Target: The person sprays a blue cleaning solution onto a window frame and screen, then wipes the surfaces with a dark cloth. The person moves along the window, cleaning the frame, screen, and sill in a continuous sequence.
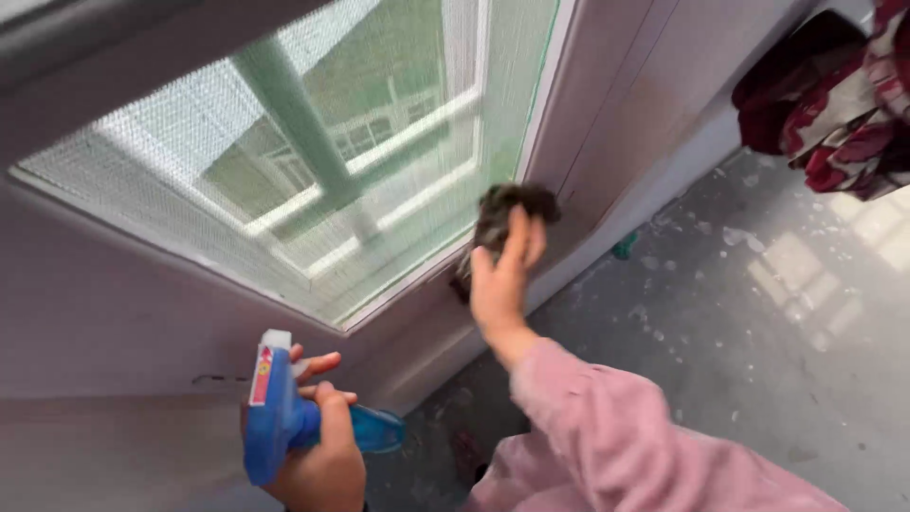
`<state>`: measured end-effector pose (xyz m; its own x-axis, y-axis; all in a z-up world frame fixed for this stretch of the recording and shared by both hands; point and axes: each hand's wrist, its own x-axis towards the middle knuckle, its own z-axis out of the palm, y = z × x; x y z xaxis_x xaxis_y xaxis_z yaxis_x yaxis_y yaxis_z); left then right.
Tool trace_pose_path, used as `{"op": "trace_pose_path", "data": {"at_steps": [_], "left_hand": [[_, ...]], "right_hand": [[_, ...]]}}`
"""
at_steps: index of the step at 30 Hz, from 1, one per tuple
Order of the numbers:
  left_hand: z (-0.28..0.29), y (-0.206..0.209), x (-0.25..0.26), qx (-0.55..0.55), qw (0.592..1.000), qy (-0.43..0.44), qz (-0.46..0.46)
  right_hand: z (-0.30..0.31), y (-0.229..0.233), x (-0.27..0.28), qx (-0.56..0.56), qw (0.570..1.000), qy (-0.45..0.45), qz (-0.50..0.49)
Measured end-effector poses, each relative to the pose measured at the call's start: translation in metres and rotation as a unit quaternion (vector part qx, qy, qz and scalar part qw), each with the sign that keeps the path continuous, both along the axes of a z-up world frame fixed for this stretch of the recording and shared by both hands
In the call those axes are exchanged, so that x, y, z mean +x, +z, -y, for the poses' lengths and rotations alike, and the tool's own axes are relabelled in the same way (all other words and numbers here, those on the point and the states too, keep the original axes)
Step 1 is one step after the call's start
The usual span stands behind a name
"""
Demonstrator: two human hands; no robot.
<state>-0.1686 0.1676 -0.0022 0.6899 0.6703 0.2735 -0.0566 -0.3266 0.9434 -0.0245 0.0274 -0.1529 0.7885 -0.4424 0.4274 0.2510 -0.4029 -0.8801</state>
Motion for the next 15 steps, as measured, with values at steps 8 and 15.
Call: {"op": "trace_pose_path", "data": {"at_steps": [8,15], "left_hand": [[0.031,-0.007,0.000,-0.014,1.000,0.018,-0.001],[0.037,0.015,-0.011,0.008,0.996,0.057,-0.073]], "right_hand": [[-0.071,-0.026,-0.084,-0.233,0.941,0.246,-0.005],[0.005,0.001,-0.015,-0.330,0.846,0.382,0.171]]}}
